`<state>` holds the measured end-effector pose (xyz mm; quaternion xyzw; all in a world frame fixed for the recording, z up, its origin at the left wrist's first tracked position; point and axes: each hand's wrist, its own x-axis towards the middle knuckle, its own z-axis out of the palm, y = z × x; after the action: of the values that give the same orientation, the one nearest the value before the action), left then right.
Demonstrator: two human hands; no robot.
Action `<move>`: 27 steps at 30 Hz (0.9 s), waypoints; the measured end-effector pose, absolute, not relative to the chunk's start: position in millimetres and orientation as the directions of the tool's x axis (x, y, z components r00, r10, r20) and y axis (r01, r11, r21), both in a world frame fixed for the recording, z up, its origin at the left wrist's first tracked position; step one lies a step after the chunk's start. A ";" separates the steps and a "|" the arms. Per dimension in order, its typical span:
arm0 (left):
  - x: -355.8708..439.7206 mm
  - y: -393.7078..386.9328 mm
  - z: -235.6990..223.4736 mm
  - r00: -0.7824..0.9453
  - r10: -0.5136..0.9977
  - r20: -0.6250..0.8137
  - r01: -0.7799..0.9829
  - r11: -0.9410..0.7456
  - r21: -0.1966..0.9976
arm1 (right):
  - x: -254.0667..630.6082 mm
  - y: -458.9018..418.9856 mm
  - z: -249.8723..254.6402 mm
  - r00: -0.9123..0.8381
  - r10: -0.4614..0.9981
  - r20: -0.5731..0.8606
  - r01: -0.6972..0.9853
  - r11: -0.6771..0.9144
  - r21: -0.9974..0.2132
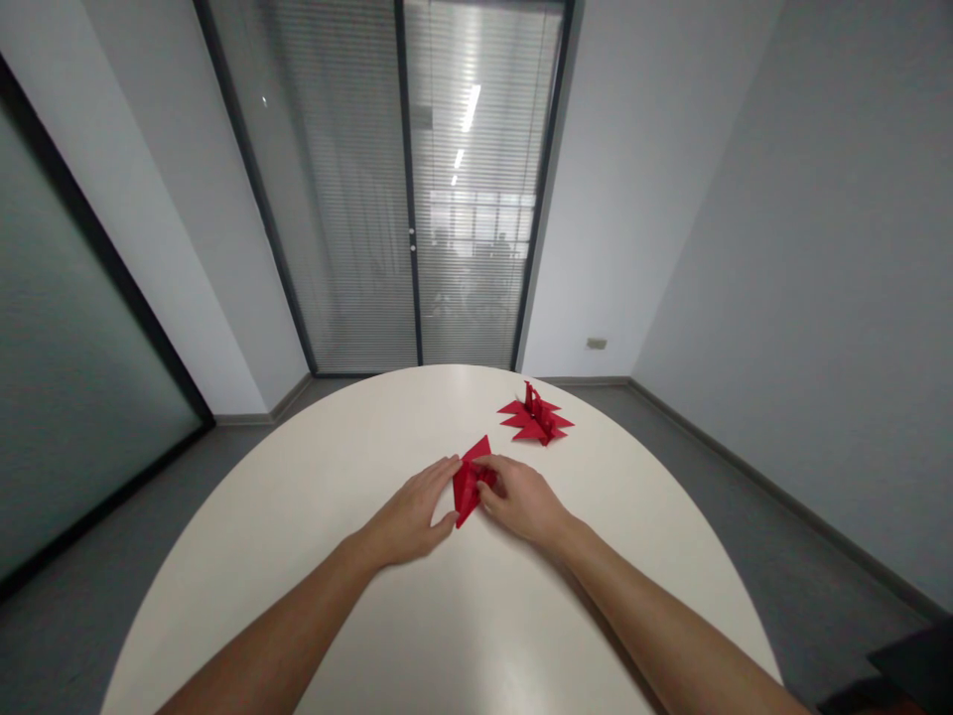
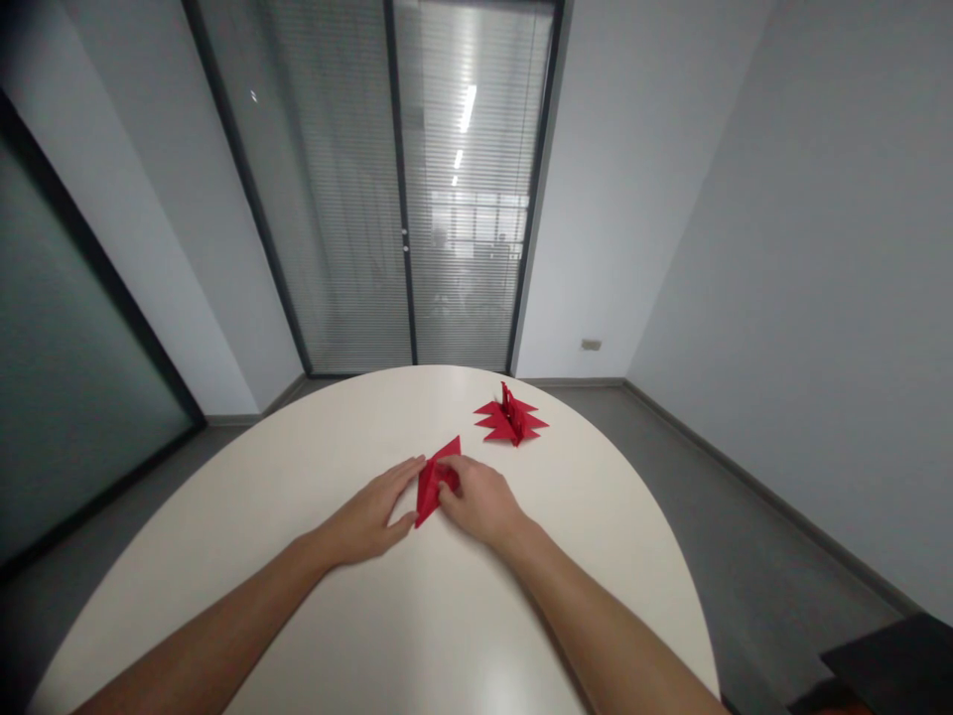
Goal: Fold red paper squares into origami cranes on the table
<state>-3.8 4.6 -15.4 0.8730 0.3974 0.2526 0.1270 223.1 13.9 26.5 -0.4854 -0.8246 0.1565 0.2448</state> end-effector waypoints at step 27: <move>-4.9 8.6 -17.1 0.362 0.867 0.342 0.526 -0.493 0.693 | 224.7 9.7 28.2 -0.414 0.875 0.250 0.672 0.479 -0.565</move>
<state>-4.9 8.6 -17.1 0.7890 0.4413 0.3524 0.2420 224.7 9.7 28.2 -0.4725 -0.8185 0.1929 0.2638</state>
